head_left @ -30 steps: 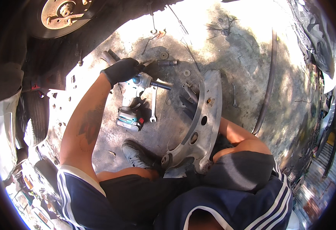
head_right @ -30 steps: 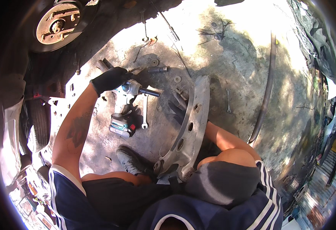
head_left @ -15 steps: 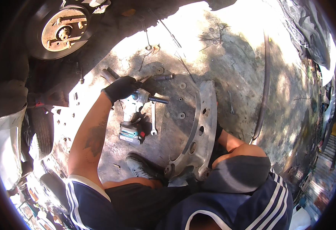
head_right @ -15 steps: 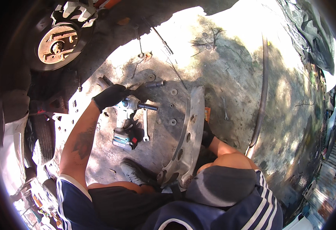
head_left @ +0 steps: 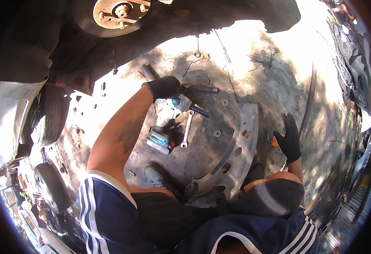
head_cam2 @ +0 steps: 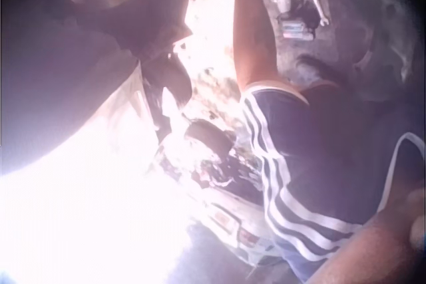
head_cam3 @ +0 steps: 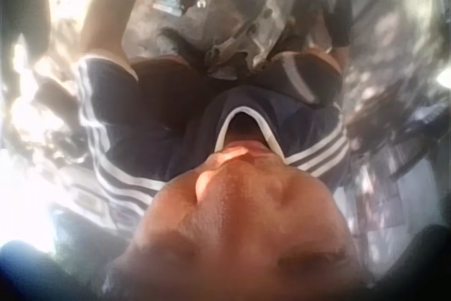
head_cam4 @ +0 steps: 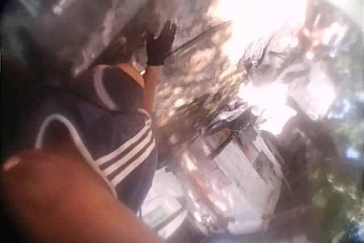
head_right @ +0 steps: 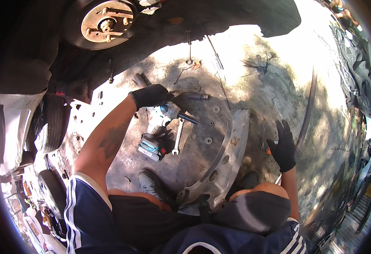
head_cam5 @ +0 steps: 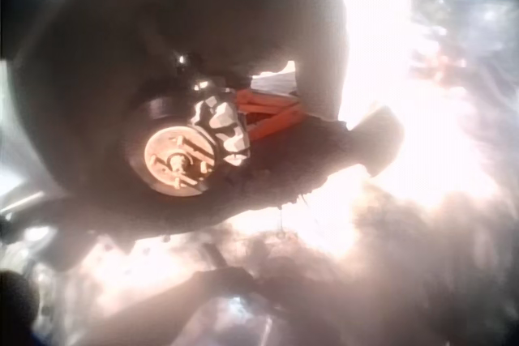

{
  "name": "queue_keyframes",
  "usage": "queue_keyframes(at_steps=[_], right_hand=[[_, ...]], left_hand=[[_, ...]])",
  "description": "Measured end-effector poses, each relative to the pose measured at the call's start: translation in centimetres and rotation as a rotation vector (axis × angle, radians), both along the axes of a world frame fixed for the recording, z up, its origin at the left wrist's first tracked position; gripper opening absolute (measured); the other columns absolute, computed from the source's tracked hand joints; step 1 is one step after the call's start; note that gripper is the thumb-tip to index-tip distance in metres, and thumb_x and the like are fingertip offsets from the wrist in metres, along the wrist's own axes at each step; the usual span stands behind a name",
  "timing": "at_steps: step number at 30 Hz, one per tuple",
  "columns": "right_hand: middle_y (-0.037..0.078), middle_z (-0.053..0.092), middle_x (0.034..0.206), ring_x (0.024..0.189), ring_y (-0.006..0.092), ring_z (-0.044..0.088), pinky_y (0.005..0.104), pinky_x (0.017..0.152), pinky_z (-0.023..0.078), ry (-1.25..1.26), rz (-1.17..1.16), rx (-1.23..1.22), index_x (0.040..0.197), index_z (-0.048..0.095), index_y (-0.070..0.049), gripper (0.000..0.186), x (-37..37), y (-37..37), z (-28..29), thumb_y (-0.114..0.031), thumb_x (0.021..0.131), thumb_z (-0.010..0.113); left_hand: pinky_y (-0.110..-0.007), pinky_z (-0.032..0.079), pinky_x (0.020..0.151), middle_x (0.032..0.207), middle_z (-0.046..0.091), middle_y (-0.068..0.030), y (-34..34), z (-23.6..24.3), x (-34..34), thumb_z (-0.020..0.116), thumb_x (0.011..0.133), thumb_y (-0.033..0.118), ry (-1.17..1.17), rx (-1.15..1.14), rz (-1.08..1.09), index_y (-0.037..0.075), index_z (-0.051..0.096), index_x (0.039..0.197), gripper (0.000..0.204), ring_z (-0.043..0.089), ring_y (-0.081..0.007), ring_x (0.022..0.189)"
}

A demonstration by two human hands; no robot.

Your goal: The person sits on the ground and works on a car suspension component, using a wrench and an impact driver to remove and install bolts. They handle the metal part, apply lubricant, and adjust fasteners while the car is jacked up nearby.

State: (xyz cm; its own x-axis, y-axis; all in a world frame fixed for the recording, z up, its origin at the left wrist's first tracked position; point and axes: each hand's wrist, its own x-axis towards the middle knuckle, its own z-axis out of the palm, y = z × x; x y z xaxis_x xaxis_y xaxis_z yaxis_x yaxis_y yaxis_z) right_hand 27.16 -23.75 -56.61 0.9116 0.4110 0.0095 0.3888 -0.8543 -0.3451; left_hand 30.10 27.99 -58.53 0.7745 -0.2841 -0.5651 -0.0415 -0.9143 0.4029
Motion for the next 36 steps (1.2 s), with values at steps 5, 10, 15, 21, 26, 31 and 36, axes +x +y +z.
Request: queue_keyframes(at_steps=[5, 10, 15, 21, 26, 31, 36], right_hand=[[0.020, 0.038, 0.147, 0.133, 0.0418, 0.039, 0.0492, 0.107, 0.035, 0.266, 0.542, -0.021, 0.139, 0.047, -0.009, 0.078, -0.6, 7.7, 8.7, -0.032, 0.072, 0.078], [0.019, 0.039, 0.147, 0.134, 0.0417, 0.037, 0.0494, 0.108, 0.033, 0.308, 0.527, -0.098, 0.139, 0.048, -0.008, 0.078, -0.5, 8.1, 9.1, -0.035, 0.072, 0.077], [0.018, 0.043, 0.144, 0.132, 0.0399, 0.039, 0.0497, 0.109, 0.033, 0.320, 0.560, -0.070, 0.137, 0.050, -0.009, 0.075, -0.2, 9.0, 9.1, -0.033, 0.071, 0.077], [0.015, 0.058, 0.121, 0.122, 0.0323, 0.050, 0.0486, 0.106, 0.038, 0.047, 1.025, -0.216, 0.125, 0.061, -0.011, 0.052, -1.9, 12.3, 7.0, -0.023, 0.075, 0.068], [0.011, 0.063, 0.103, 0.109, 0.0306, 0.057, 0.0468, 0.102, 0.042, 0.197, 1.117, -0.145, 0.106, 0.066, -0.009, 0.038, -1.3, 11.6, 3.9, -0.019, 0.070, 0.066], [0.010, 0.063, 0.095, 0.102, 0.0275, 0.060, 0.0422, 0.092, 0.047, 0.293, 1.187, -0.254, 0.096, 0.064, -0.009, 0.029, -0.8, 12.5, 4.0, -0.019, 0.069, 0.067], [0.006, 0.069, 0.089, 0.091, 0.0306, 0.065, 0.0420, 0.083, 0.050, 0.324, 0.914, 0.026, 0.091, 0.072, -0.016, 0.031, 1.0, 9.9, 7.7, -0.019, 0.060, 0.073]], left_hand=[[-0.032, 0.052, 0.065, 0.076, 0.067, -0.0109, 2.4, 2.2, 0.3, 0.051, 0.100, 0.029, 0.104, -0.146, 0.125, 0.000, 0.066, 0.088, 0.035, 0.067, -0.0183, 0.074], [-0.028, 0.046, 0.051, 0.068, 0.064, -0.0048, 8.9, 6.0, -1.6, 0.050, 0.100, 0.032, 0.095, -0.230, 0.543, 0.003, 0.064, 0.095, 0.033, 0.058, -0.0109, 0.057], [-0.028, 0.045, 0.046, 0.067, 0.062, -0.0052, 17.6, 3.4, -8.5, 0.052, 0.097, 0.024, -0.061, -0.049, 0.231, 0.001, 0.062, 0.097, 0.026, 0.055, -0.0114, 0.052], [-0.033, 0.048, 0.073, 0.082, 0.064, -0.0116, 12.8, -5.2, -15.8, 0.061, 0.094, 0.014, -0.320, -0.402, 0.693, -0.002, 0.059, 0.088, 0.018, 0.059, -0.0200, 0.077], [-0.030, 0.041, 0.066, 0.073, 0.054, -0.0042, 6.5, -3.1, -15.2, 0.063, 0.094, 0.021, -0.218, -0.540, 0.827, -0.002, 0.055, 0.086, 0.025, 0.046, -0.0122, 0.070], [-0.031, 0.040, 0.062, 0.069, 0.052, -0.0036, 6.3, -2.2, -13.7, 0.060, 0.095, 0.023, -0.220, -0.528, 0.802, 0.000, 0.055, 0.082, 0.027, 0.047, -0.0125, 0.067], [-0.033, 0.041, 0.062, 0.071, 0.054, -0.0075, 8.1, -0.8, -15.7, 0.059, 0.095, 0.020, -0.116, -0.316, 0.723, 0.000, 0.057, 0.087, 0.021, 0.049, -0.0184, 0.064]])
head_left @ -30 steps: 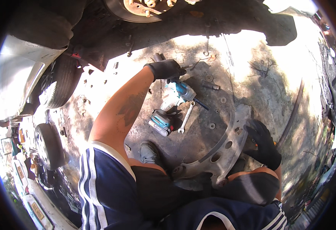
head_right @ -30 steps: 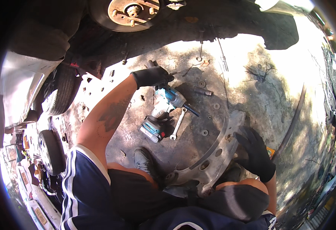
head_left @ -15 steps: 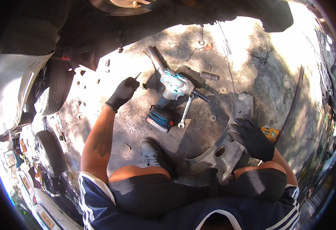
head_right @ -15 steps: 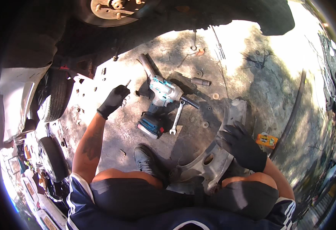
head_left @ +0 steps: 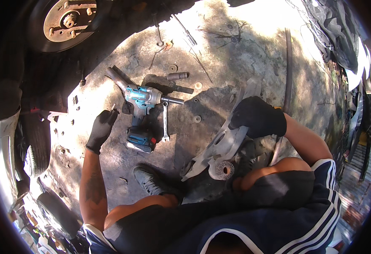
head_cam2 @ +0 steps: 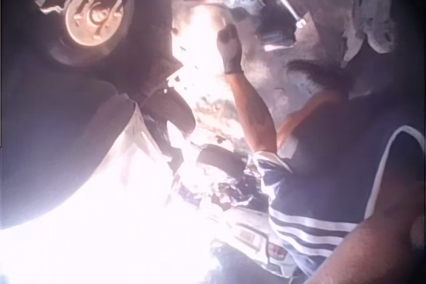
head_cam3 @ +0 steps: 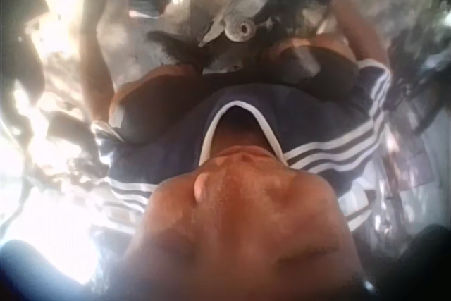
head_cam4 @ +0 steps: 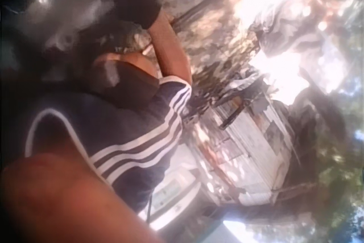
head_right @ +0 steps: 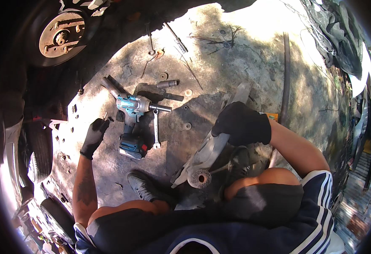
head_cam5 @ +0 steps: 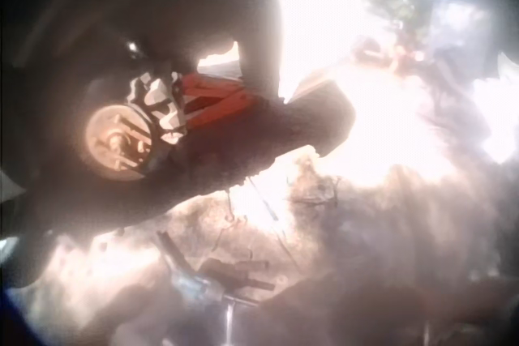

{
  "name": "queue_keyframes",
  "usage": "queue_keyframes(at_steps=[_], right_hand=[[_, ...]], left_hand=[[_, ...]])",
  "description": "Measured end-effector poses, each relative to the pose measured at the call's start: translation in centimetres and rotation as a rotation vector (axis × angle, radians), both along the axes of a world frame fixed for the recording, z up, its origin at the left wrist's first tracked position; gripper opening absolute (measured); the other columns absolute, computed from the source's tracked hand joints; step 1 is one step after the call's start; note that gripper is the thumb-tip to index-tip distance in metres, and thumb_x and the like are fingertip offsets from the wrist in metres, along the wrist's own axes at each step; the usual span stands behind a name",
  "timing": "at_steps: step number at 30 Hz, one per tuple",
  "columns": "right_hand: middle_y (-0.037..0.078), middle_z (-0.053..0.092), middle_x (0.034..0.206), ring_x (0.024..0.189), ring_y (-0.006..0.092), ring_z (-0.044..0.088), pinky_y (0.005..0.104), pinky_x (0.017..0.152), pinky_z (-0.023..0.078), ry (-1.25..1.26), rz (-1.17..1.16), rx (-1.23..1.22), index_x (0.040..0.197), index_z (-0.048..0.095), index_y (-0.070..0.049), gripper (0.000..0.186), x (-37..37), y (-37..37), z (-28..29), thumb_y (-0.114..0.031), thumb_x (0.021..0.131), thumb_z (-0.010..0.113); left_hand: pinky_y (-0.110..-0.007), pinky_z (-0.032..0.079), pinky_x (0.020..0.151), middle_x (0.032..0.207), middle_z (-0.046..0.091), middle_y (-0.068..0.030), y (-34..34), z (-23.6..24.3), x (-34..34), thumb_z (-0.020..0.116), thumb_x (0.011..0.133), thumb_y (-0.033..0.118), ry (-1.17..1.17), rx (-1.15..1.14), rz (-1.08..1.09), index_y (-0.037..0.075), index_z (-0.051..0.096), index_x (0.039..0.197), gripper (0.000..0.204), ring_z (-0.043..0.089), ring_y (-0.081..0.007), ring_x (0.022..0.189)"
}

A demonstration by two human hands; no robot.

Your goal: The person sits on the ground and works on a car suspension component, using a wrench and an impact driver to remove and install bolts. They handle the metal part, apply lubricant, and adjust fasteners while the car is jacked up nearby.

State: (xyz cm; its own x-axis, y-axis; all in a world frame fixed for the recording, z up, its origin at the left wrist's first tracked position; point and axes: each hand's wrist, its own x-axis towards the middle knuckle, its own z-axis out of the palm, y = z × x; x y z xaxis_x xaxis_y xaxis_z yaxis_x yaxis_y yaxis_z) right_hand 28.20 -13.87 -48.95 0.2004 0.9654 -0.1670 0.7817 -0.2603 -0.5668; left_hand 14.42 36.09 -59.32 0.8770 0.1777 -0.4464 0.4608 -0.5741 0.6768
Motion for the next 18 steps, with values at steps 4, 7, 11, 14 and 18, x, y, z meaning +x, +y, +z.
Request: queue_keyframes(at_steps=[4, 7, 11, 14, 18], right_hand=[[0.012, 0.070, 0.087, 0.082, 0.0335, 0.066, 0.0379, 0.073, 0.052, 0.105, -0.242, -0.150, 0.090, 0.073, -0.010, 0.028, 4.0, -4.3, 1.7, -0.014, 0.062, 0.073], [0.016, 0.070, 0.086, 0.079, 0.0315, 0.067, 0.0370, 0.071, 0.052, 0.127, -0.398, -0.223, 0.091, 0.071, -0.003, 0.030, 7.2, -7.8, -0.8, -0.013, 0.064, 0.077], [0.016, 0.070, 0.088, 0.079, 0.0283, 0.067, 0.0379, 0.074, 0.052, 0.302, -0.641, -0.423, 0.097, 0.070, 0.000, 0.038, 9.4, -12.8, -4.8, -0.015, 0.064, 0.079], [0.017, 0.070, 0.085, 0.076, 0.0253, 0.066, 0.0373, 0.069, 0.050, 0.403, -0.786, -0.451, 0.103, 0.068, 0.002, 0.041, 10.4, -12.6, -7.5, -0.009, 0.063, 0.072], [0.018, 0.069, 0.082, 0.074, 0.0271, 0.066, 0.0386, 0.066, 0.049, 0.389, -0.748, -0.465, 0.100, 0.066, 0.003, 0.039, 12.6, -13.1, -12.0, -0.007, 0.063, 0.066]], left_hand=[[-0.037, 0.043, 0.061, 0.072, 0.053, -0.0100, 2.0, -2.8, -1.0, 0.056, 0.093, 0.010, -0.168, 0.193, -0.296, 0.004, 0.059, 0.091, 0.008, 0.053, -0.0252, 0.065], [-0.037, 0.042, 0.059, 0.072, 0.053, -0.0095, 2.0, -2.4, -2.0, 0.055, 0.093, 0.009, -0.141, 0.225, -0.317, 0.005, 0.060, 0.090, 0.007, 0.053, -0.0253, 0.065], [-0.033, 0.039, 0.057, 0.067, 0.052, -0.0036, -0.7, -0.1, -1.3, 0.058, 0.096, 0.020, 0.088, 0.011, 0.043, 0.003, 0.058, 0.081, 0.023, 0.048, -0.0146, 0.062], [-0.033, 0.039, 0.055, 0.068, 0.053, -0.0043, 0.8, -1.7, -2.4, 0.060, 0.095, 0.028, 0.086, 0.069, 0.089, 0.001, 0.057, 0.078, 0.032, 0.047, -0.0129, 0.060], [-0.034, 0.042, 0.055, 0.072, 0.055, -0.0093, 2.3, -3.0, -3.2, 0.058, 0.096, 0.025, 0.035, 0.160, 0.037, -0.001, 0.059, 0.084, 0.029, 0.052, -0.0168, 0.063]])
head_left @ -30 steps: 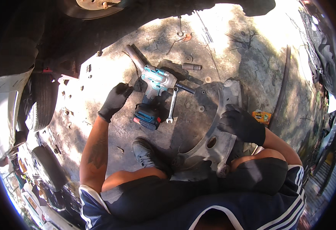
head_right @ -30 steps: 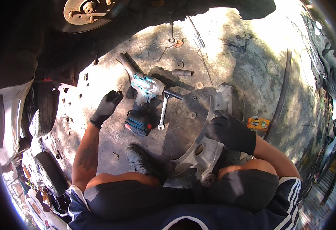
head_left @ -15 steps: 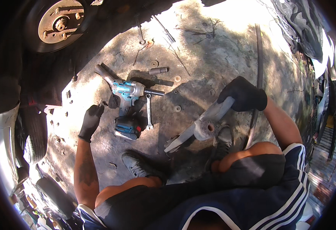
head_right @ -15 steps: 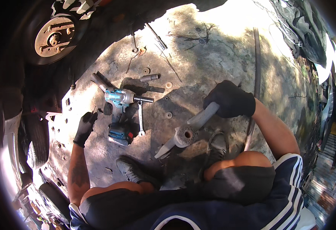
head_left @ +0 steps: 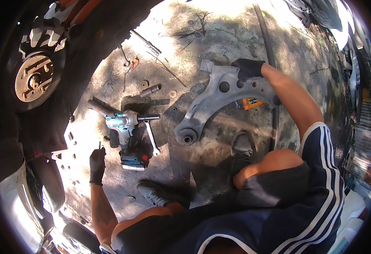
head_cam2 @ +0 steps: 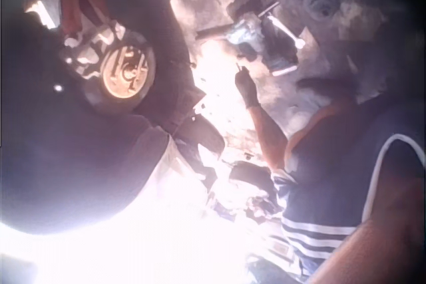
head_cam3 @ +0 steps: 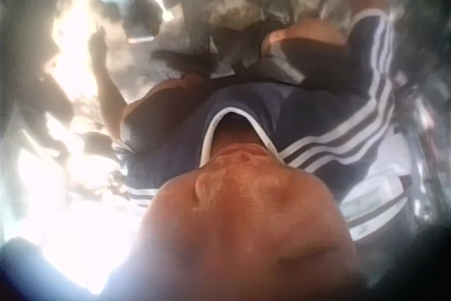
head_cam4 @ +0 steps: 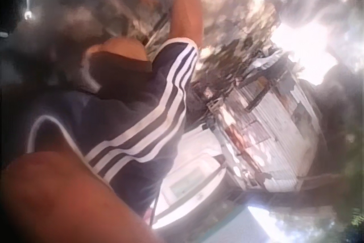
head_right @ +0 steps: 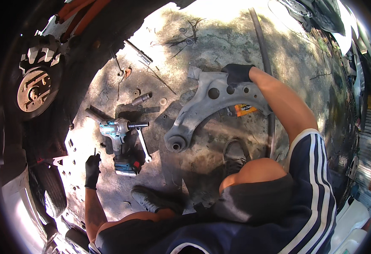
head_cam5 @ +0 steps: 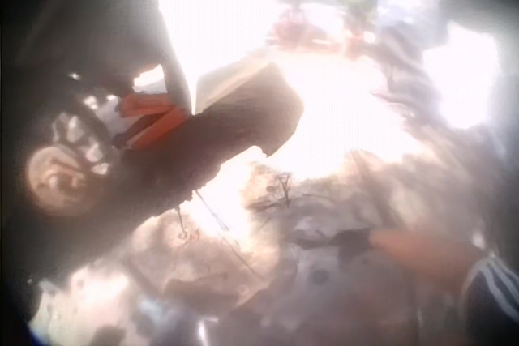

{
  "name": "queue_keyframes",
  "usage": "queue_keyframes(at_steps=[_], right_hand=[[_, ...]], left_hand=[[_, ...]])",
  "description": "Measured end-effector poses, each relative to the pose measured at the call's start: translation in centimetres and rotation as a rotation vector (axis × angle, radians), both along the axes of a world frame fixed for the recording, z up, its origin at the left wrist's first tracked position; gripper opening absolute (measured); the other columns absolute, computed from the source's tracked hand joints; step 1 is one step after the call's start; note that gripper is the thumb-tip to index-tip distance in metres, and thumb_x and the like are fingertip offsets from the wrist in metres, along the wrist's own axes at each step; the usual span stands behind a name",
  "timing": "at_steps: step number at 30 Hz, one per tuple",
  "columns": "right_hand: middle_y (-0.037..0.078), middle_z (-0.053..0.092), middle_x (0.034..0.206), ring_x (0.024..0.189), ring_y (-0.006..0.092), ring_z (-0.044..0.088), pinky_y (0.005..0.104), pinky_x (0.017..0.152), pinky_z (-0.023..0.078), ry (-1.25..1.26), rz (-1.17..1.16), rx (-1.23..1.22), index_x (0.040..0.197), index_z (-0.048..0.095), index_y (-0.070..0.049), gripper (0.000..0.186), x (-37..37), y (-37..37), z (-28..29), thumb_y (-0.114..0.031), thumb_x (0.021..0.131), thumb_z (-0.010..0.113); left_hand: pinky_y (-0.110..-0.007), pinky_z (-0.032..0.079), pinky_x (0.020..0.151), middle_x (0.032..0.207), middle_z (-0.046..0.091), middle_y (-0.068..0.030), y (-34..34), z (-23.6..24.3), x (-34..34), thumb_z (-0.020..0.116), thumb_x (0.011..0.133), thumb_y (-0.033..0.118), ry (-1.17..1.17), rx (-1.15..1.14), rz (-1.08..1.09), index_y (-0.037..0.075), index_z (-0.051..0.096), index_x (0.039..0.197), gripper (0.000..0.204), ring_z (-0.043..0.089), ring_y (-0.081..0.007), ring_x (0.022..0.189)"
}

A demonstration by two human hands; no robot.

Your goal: The person sits on the ground and works on a car suspension component, using a wrench and an impact driver to remove and install bolts. They handle the metal part, apply lubricant, and adjust fasteners while the car is jacked up nearby.

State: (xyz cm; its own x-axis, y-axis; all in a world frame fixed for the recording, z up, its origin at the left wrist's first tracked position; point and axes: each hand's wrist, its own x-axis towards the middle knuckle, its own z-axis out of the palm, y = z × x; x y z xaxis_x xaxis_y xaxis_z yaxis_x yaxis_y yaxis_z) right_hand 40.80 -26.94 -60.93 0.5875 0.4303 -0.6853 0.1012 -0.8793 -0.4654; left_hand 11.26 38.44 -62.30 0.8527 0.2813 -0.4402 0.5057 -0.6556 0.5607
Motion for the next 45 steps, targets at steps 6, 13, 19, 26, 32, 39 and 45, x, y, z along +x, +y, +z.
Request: queue_keyframes(at_steps=[6, 13, 19, 26, 32, 39, 45], right_hand=[[0.023, 0.066, 0.109, 0.093, 0.0327, 0.067, 0.0377, 0.079, 0.052, -0.570, 0.338, -0.004, 0.114, 0.062, 0.001, 0.046, 0.8, -4.4, -3.5, -0.016, 0.072, 0.069], [0.021, 0.055, 0.130, 0.113, 0.0310, 0.060, 0.0380, 0.093, 0.050, -0.579, -0.267, 0.152, 0.136, 0.049, -0.002, 0.060, -0.5, -2.1, 5.2, -0.029, 0.086, 0.068], [0.020, 0.053, 0.132, 0.115, 0.0365, 0.057, 0.0417, 0.101, 0.045, -0.431, -0.094, -0.083, 0.138, 0.047, -0.005, 0.061, -8.2, -10.7, 7.4, -0.034, 0.087, 0.064], [0.020, 0.060, 0.126, 0.116, 0.0340, 0.059, 0.0394, 0.098, 0.047, 0.313, -0.590, -0.510, 0.131, 0.054, -0.002, 0.058, -27.9, -24.5, 24.5, -0.032, 0.083, 0.069], [0.018, 0.065, 0.107, 0.092, 0.0321, 0.067, 0.0448, 0.077, 0.055, 0.682, -1.258, -0.291, 0.126, 0.054, -0.002, 0.046, -45.5, -27.2, 40.0, -0.028, 0.090, 0.063], [0.022, 0.058, 0.126, 0.112, 0.0373, 0.060, 0.0494, 0.092, 0.052, 0.830, -1.468, 0.064, 0.131, 0.049, -0.002, 0.043, -50.3, -24.0, 52.7, -0.032, 0.100, 0.047], [0.017, 0.062, 0.119, 0.108, 0.0326, 0.062, 0.0440, 0.091, 0.052, 0.493, -1.416, 0.330, 0.126, 0.056, -0.007, 0.042, -43.1, -31.7, 49.2, -0.036, 0.099, 0.044]], left_hand=[[-0.033, 0.042, 0.064, 0.077, 0.060, -0.0091, -4.4, 4.8, 5.1, 0.055, 0.099, 0.024, -0.143, -0.047, 0.119, -0.002, 0.059, 0.088, 0.029, 0.051, -0.0155, 0.068], [-0.038, 0.050, 0.065, 0.081, 0.066, -0.0200, -19.4, 10.4, 17.1, 0.061, 0.094, 0.021, -0.112, -0.055, -0.699, 0.001, 0.061, 0.093, 0.019, 0.067, -0.0341, 0.075], [-0.043, 0.052, 0.086, 0.113, 0.065, -0.0222, -26.0, 8.4, 19.9, 0.064, 0.086, 0.052, -0.388, 0.347, -0.946, -0.002, 0.046, 0.132, 0.073, 0.065, -0.0361, 0.103], [-0.046, 0.042, 0.101, 0.133, 0.050, -0.0303, -16.9, 26.7, 10.3, 0.066, 0.087, 0.047, 0.135, 0.173, -0.371, -0.006, 0.039, 0.138, 0.078, 0.049, -0.0436, 0.124], [-0.045, 0.047, 0.090, 0.106, 0.062, -0.0332, -9.2, 40.0, -7.3, 0.058, 0.093, 0.043, 0.554, 0.323, -0.359, -0.011, 0.060, 0.110, 0.057, 0.058, -0.0450, 0.103], [-0.051, 0.047, 0.062, 0.070, 0.062, -0.0197, -18.2, 59.0, -8.7, 0.049, 0.094, 0.021, 0.410, 0.268, -0.545, 0.003, 0.060, 0.091, 0.021, 0.063, -0.0394, 0.072], [-0.049, 0.046, 0.071, 0.078, 0.063, -0.0233, -27.5, 59.3, 4.1, 0.052, 0.094, 0.035, 0.156, 0.213, -0.473, -0.001, 0.064, 0.081, 0.040, 0.062, -0.0413, 0.079]])
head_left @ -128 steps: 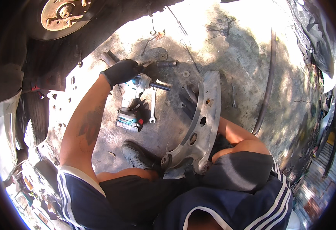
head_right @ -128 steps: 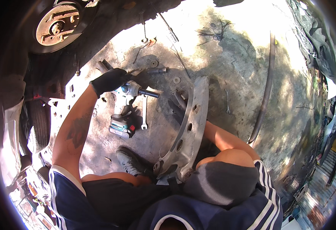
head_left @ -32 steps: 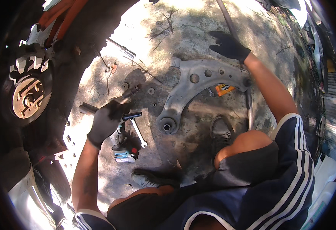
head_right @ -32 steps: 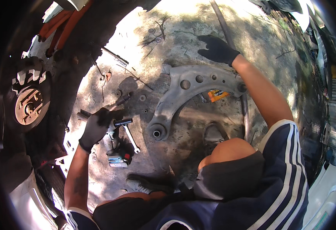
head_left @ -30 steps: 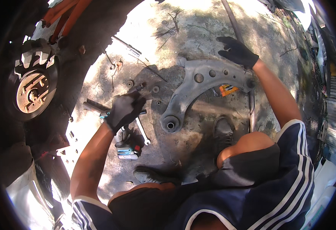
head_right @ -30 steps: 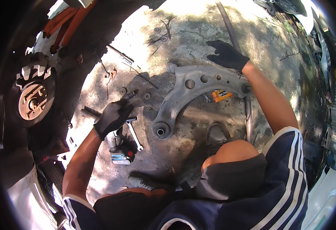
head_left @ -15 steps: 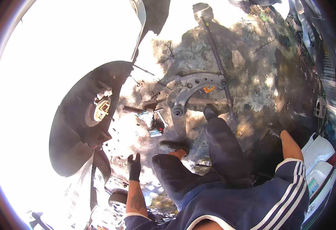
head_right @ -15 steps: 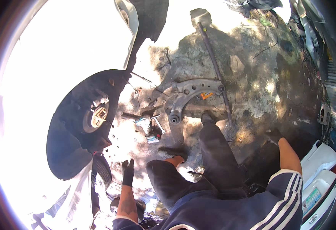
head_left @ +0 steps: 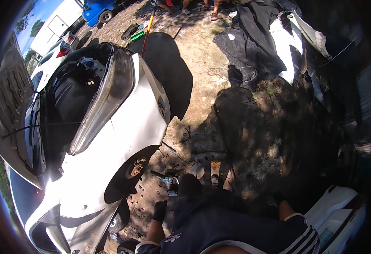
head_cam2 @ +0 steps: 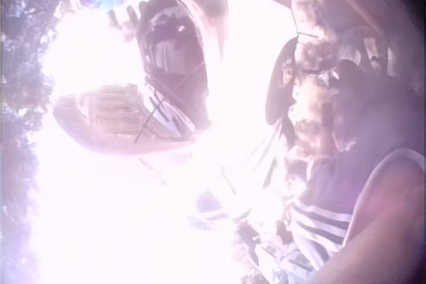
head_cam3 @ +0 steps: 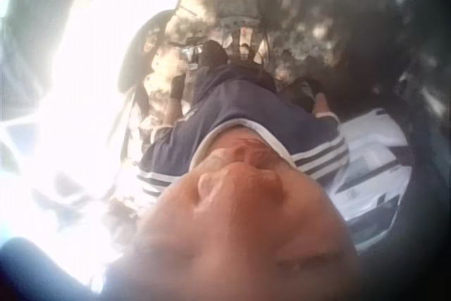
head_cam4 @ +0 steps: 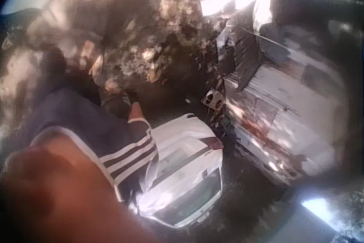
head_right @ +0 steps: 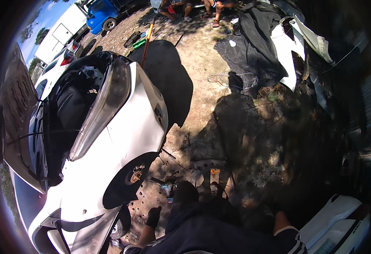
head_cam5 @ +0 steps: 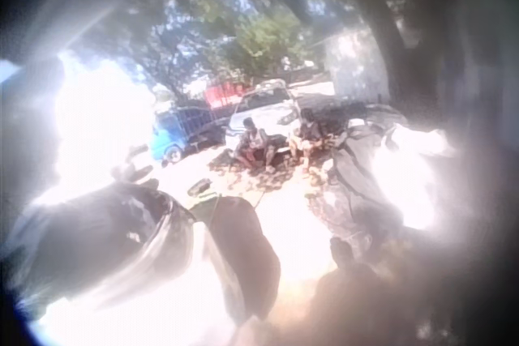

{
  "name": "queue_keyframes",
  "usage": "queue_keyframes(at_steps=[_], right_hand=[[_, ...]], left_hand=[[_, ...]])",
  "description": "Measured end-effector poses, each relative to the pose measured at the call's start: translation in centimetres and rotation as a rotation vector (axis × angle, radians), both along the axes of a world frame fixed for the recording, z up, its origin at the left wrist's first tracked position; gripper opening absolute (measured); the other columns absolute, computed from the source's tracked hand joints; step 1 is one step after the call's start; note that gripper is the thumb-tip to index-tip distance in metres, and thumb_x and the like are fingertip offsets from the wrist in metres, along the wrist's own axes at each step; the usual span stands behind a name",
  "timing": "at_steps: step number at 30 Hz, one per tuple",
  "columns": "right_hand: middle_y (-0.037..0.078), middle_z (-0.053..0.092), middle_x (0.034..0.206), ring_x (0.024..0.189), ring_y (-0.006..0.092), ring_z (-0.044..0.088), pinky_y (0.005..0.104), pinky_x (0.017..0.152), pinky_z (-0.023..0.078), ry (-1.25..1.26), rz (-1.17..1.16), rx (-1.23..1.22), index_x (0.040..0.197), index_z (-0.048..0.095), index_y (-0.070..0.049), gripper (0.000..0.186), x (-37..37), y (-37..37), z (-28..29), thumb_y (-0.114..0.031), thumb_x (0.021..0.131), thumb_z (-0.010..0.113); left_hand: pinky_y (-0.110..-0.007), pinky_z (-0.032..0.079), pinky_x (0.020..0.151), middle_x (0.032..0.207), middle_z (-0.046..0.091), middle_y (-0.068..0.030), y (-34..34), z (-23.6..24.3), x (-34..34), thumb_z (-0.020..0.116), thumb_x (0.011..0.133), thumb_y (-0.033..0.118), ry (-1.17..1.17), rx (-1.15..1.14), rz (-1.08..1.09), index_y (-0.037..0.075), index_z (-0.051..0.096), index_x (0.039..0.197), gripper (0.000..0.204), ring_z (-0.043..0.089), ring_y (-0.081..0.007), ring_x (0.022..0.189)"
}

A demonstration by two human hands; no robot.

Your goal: The person sits on the ground and works on a car suspension component, using a wrench and an impact driver to remove and install bolts. They handle the metal part, apply lubricant, and adjust fasteners while the car is jacked up nearby.

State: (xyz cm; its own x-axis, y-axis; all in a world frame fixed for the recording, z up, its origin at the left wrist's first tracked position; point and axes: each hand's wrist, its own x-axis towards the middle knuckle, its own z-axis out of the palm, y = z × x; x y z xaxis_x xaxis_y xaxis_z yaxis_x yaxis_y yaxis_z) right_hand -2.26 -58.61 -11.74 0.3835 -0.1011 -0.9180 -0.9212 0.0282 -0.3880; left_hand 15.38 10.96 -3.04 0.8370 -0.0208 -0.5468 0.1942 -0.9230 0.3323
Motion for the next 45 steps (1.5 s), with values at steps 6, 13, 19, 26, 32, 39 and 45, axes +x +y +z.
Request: queue_keyframes(at_steps=[6, 13, 19, 26, 32, 39, 45], right_hand=[[0.007, 0.069, 0.104, 0.099, 0.0246, 0.066, 0.0392, 0.091, 0.052, -0.486, 1.172, -0.766, 0.112, 0.068, -0.014, 0.027, 13.0, -6.9, -3.0, -0.026, 0.093, 0.054], [0.005, 0.067, 0.091, 0.078, 0.0157, 0.064, 0.0287, 0.065, 0.051, -0.581, 0.036, -0.030, 0.107, 0.067, -0.009, 0.019, 39.6, -3.9, 7.2, -0.019, 0.092, 0.060], [0.010, 0.066, 0.096, 0.076, 0.0223, 0.065, 0.0342, 0.067, 0.051, -0.117, -0.326, 0.042, 0.110, 0.063, -0.007, 0.027, 48.7, -12.3, 6.3, -0.026, 0.092, 0.060], [0.017, 0.061, 0.118, 0.105, 0.0325, 0.061, 0.0434, 0.089, 0.052, 0.072, -0.339, -0.010, 0.126, 0.053, -0.002, 0.043, 61.0, -15.0, 9.6, -0.030, 0.093, 0.056], [0.014, 0.062, 0.113, 0.096, 0.0310, 0.062, 0.0460, 0.090, 0.052, 0.197, -0.310, 0.116, 0.120, 0.058, -0.003, 0.036, 71.7, -22.9, 2.9, -0.028, 0.093, 0.059], [0.012, 0.064, 0.110, 0.094, 0.0287, 0.062, 0.0457, 0.084, 0.052, 0.175, -0.050, 0.101, 0.119, 0.059, -0.007, 0.031, 100.8, -28.1, 3.4, -0.025, 0.094, 0.057], [0.007, 0.067, 0.092, 0.078, 0.0228, 0.065, 0.0356, 0.067, 0.052, -0.243, 0.306, -0.073, 0.110, 0.064, -0.008, 0.026, 131.3, -25.8, 6.6, -0.026, 0.093, 0.059]], left_hand=[[-0.043, 0.051, 0.067, 0.086, 0.067, -0.0158, -7.0, 2.2, 15.1, 0.052, 0.094, 0.018, -0.563, -0.259, -0.314, 0.007, 0.068, 0.094, 0.019, 0.065, -0.0330, 0.081], [-0.043, 0.050, 0.067, 0.078, 0.061, -0.0119, -15.4, 1.4, 30.7, 0.059, 0.088, 0.014, -0.323, -0.366, -0.180, 0.006, 0.062, 0.086, 0.009, 0.063, -0.0314, 0.078], [-0.036, 0.050, 0.074, 0.091, 0.067, -0.0116, -26.1, 1.5, 50.2, 0.058, 0.095, 0.024, -0.308, -0.686, 0.190, -0.001, 0.065, 0.095, 0.026, 0.065, -0.0256, 0.086], [-0.027, 0.049, 0.078, 0.098, 0.069, -0.0075, -27.6, 5.0, 71.3, 0.057, 0.095, 0.011, -0.186, -1.051, 0.314, -0.004, 0.064, 0.106, 0.020, 0.064, -0.0151, 0.090], [-0.029, 0.051, 0.076, 0.099, 0.068, -0.0063, -28.8, 4.7, 83.5, 0.058, 0.093, 0.006, -0.226, -1.017, 0.481, -0.005, 0.064, 0.108, 0.019, 0.063, -0.0143, 0.092], [-0.036, 0.051, 0.081, 0.100, 0.068, -0.0161, -30.5, 0.9, 87.0, 0.058, 0.090, 0.013, -0.308, -0.460, 0.543, 0.004, 0.067, 0.101, 0.017, 0.065, -0.0299, 0.095], [-0.028, 0.049, 0.076, 0.093, 0.067, -0.0072, -33.2, 4.3, 96.3, 0.064, 0.094, 0.019, -0.451, -0.534, 0.995, 0.000, 0.063, 0.106, 0.022, 0.062, -0.0130, 0.087]])
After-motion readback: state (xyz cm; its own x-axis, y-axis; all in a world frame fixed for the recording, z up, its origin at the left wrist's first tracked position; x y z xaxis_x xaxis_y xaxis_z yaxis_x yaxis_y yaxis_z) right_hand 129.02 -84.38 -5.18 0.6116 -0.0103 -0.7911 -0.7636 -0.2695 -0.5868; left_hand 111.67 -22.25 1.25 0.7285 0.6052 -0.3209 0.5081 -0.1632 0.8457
